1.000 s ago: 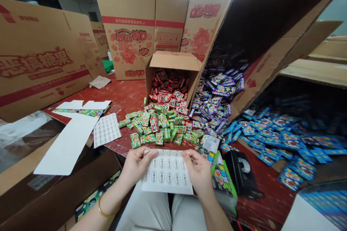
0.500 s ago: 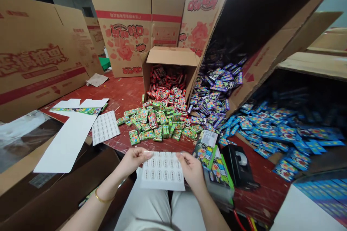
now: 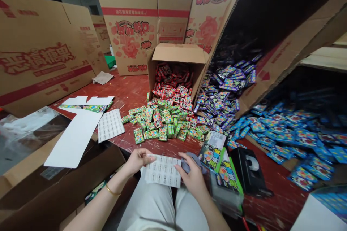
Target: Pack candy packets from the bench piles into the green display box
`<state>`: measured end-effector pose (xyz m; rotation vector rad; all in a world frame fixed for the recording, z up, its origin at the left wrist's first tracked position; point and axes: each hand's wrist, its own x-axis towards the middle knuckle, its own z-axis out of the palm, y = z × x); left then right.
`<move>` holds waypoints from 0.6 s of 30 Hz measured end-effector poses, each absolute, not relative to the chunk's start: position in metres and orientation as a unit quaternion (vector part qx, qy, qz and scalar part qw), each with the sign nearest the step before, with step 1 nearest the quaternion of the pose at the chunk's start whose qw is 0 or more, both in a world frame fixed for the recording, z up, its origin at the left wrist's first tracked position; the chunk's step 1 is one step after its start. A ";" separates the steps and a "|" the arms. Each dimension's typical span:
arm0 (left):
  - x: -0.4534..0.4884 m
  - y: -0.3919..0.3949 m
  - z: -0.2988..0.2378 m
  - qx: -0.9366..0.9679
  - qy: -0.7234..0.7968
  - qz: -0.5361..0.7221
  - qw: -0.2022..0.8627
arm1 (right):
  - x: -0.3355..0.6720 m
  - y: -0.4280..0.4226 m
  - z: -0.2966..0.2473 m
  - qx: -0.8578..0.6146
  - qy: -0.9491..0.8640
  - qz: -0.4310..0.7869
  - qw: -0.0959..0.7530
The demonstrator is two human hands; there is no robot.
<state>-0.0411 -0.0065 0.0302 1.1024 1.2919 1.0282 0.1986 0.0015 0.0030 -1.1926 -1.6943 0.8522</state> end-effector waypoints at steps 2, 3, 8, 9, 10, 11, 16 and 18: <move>-0.040 -0.011 0.045 0.474 0.538 0.434 0.546 | 0.197 0.005 0.007 -0.468 -0.635 0.454 0.414; -0.040 -0.013 0.052 0.479 0.536 0.434 0.544 | 0.196 0.007 0.010 -0.462 -0.615 0.494 0.405; -0.041 -0.019 0.071 0.507 0.535 0.431 0.521 | 0.195 0.004 0.034 -0.451 -0.574 0.532 0.429; -0.041 -0.019 0.071 0.514 0.536 0.432 0.512 | 0.195 0.003 0.038 -0.454 -0.575 0.522 0.437; -0.040 -0.019 0.070 0.521 0.538 0.433 0.502 | 0.195 0.002 0.041 -0.459 -0.577 0.508 0.446; -0.040 -0.018 0.068 0.529 0.539 0.434 0.491 | 0.196 0.001 0.043 -0.464 -0.579 0.493 0.454; -0.040 -0.014 0.053 0.566 0.543 0.420 0.457 | 0.201 0.004 0.035 -0.470 -0.593 0.453 0.472; -0.041 -0.011 0.044 0.579 0.542 0.405 0.455 | 0.203 0.006 0.028 -0.467 -0.598 0.457 0.464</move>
